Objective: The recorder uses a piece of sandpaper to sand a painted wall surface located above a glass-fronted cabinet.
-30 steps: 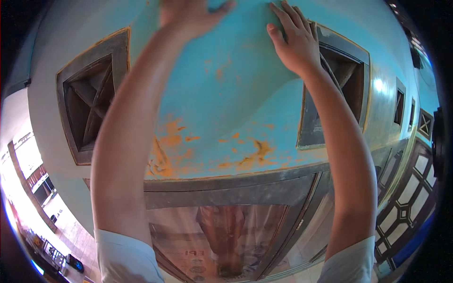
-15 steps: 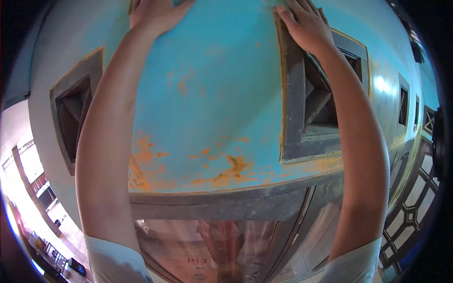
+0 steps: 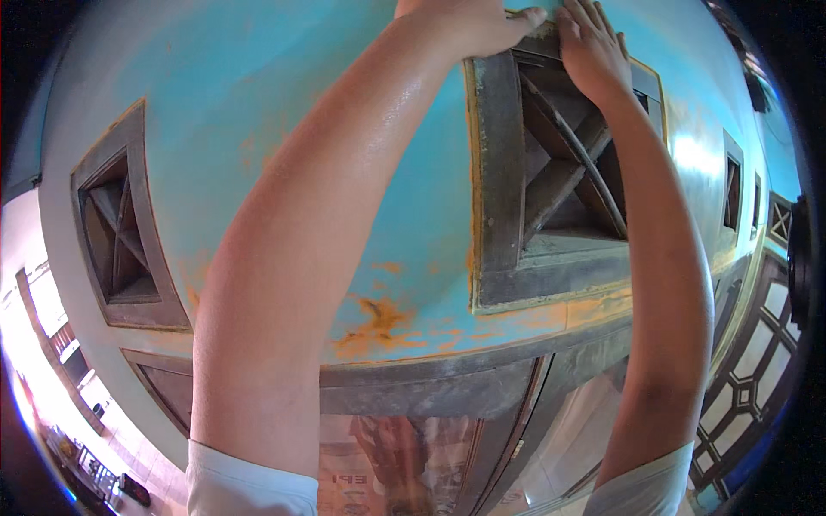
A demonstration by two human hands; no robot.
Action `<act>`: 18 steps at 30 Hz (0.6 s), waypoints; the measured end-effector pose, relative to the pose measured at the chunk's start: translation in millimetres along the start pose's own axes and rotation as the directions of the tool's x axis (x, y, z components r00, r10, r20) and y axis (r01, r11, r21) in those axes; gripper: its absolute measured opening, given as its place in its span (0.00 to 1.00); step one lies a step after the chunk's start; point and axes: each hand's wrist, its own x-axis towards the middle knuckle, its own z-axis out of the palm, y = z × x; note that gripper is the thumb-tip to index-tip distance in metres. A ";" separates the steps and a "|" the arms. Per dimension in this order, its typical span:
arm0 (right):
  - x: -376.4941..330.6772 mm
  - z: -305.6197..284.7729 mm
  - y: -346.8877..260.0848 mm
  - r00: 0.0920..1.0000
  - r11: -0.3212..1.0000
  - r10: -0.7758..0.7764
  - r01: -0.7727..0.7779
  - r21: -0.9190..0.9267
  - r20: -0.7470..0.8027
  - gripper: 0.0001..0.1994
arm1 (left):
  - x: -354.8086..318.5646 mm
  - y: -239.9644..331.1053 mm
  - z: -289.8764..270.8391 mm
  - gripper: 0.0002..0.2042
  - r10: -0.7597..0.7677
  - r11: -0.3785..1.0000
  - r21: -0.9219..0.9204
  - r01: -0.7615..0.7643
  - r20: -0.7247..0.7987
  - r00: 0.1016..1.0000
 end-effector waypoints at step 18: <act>37.6 62.1 -25.6 0.942 0.967 -0.240 0.211 -0.142 -0.233 0.35 | -110.4 -237.9 -45.7 0.35 -0.316 0.948 0.043 0.316 -0.001 0.949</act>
